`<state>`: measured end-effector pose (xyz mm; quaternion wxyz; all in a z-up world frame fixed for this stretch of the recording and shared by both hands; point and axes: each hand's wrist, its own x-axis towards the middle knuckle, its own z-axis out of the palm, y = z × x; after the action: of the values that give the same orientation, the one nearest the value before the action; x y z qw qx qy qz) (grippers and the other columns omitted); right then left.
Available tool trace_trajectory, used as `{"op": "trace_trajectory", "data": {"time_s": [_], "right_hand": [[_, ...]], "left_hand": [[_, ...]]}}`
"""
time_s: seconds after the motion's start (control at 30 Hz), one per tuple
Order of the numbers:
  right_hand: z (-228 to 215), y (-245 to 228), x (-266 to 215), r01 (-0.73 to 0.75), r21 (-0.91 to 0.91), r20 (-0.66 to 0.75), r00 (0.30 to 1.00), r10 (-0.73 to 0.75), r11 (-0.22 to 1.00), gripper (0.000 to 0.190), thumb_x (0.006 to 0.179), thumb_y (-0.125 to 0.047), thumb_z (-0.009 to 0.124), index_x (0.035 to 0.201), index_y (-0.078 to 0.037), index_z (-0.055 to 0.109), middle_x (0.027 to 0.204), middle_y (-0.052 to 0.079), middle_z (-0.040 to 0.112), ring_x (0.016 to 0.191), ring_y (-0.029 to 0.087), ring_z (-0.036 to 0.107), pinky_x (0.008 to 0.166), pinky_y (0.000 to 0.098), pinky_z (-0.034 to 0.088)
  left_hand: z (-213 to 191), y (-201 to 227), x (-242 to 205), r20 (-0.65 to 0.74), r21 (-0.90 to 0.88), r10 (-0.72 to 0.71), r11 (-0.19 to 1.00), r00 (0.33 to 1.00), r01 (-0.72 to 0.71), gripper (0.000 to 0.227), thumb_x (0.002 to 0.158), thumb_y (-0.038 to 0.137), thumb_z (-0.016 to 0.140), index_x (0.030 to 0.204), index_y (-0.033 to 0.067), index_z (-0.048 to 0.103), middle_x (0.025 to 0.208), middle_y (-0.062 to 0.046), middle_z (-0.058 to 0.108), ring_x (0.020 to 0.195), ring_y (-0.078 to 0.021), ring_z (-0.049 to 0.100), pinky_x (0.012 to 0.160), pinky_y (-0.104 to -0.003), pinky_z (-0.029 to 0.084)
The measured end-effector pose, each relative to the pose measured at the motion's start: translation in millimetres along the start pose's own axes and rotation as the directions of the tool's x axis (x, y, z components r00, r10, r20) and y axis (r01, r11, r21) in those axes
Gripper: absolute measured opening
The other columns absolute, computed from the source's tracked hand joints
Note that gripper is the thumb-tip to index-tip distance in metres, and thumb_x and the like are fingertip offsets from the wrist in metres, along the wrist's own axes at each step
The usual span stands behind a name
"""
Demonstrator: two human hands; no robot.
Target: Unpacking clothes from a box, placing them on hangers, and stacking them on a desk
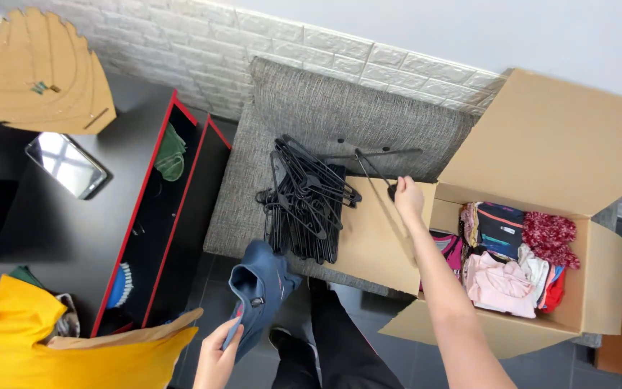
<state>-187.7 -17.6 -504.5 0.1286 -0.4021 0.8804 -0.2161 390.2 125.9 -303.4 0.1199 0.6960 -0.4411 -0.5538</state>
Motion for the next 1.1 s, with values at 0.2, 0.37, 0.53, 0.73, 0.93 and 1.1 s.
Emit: {"op": "trace_trajectory", "data": {"time_s": [0.2, 0.37, 0.53, 0.73, 0.93, 1.1], "right_hand": [[84.1, 104.1, -37.2, -0.484, 0.414, 0.105, 0.866, 0.488, 0.771, 0.033, 0.101, -0.030, 0.043, 0.075, -0.019, 0.060, 0.080, 0.004, 0.064, 0.079, 0.022, 0.059, 0.074, 0.0394, 0.043], [134.7, 150.8, -71.3, -0.605, 0.460, 0.141, 0.773, 0.619, 0.651, 0.034, 0.102, -0.033, 0.041, 0.076, -0.020, 0.058, 0.080, 0.006, 0.061, 0.081, 0.026, 0.057, 0.077, 0.0417, 0.042], [146.7, 152.9, -93.3, -0.678, 0.366, 0.160, 0.720, 0.675, 0.637, 0.031, 0.104, -0.036, 0.043, 0.082, -0.023, 0.061, 0.087, 0.006, 0.068, 0.086, 0.027, 0.064, 0.077, 0.0420, 0.044], [147.8, 170.5, -71.7, -0.548, 0.020, -0.026, 0.836, 0.548, 0.836, 0.044, 0.106, -0.039, 0.038, 0.096, -0.009, 0.069, 0.098, 0.020, 0.074, 0.096, 0.045, 0.068, 0.081, 0.0581, 0.050], [97.5, 147.2, -57.2, -0.561, 0.085, -0.238, 0.791, 0.564, 0.823, 0.037, 0.105, -0.031, 0.043, 0.090, -0.009, 0.069, 0.089, 0.016, 0.073, 0.082, 0.044, 0.068, 0.067, 0.0592, 0.049], [17.1, 111.2, -58.4, -0.302, 0.192, -0.276, 0.896, 0.347, 0.934, 0.037, 0.109, -0.030, 0.048, 0.086, -0.008, 0.066, 0.082, 0.013, 0.073, 0.078, 0.037, 0.067, 0.069, 0.0513, 0.046]], "left_hand": [[-11.0, -2.0, -29.7, 0.029, 0.047, 0.018, 0.999, 0.999, -0.019, 0.034, 0.097, 0.022, 0.065, 0.124, 0.0052, 0.078, 0.118, -0.007, 0.082, 0.109, -0.0175, 0.077, 0.091, -0.029, 0.059], [-0.4, -45.4, -24.9, -0.016, 0.121, -0.067, 0.990, 0.998, 0.068, 0.031, 0.097, 0.026, 0.067, 0.115, 0.0051, 0.081, 0.104, -0.007, 0.083, 0.096, -0.0173, 0.075, 0.084, -0.033, 0.056], [18.8, -68.0, -17.7, -0.081, 0.087, -0.124, 0.988, 0.989, 0.131, 0.028, 0.092, 0.017, 0.073, 0.111, -0.0013, 0.082, 0.113, -0.012, 0.084, 0.111, -0.0217, 0.077, 0.095, -0.032, 0.059], [50.8, -97.3, 3.5, -0.242, 0.169, 0.113, 0.983, 0.964, -0.073, 0.028, 0.084, 0.020, 0.081, 0.105, 0.0024, 0.084, 0.102, -0.014, 0.083, 0.098, -0.0221, 0.079, 0.091, -0.029, 0.060], [66.1, -69.2, 21.4, -0.235, 0.152, 0.123, 0.984, 0.964, -0.089, 0.029, 0.083, 0.018, 0.082, 0.107, 0.0017, 0.083, 0.104, -0.015, 0.083, 0.101, -0.0257, 0.079, 0.092, -0.031, 0.061], [54.6, -17.5, 34.3, -0.067, 0.088, -0.046, 0.995, 0.997, 0.052, 0.026, 0.091, 0.016, 0.074, 0.108, -0.0025, 0.083, 0.109, -0.013, 0.085, 0.107, -0.0176, 0.075, 0.093, -0.031, 0.055]]}}
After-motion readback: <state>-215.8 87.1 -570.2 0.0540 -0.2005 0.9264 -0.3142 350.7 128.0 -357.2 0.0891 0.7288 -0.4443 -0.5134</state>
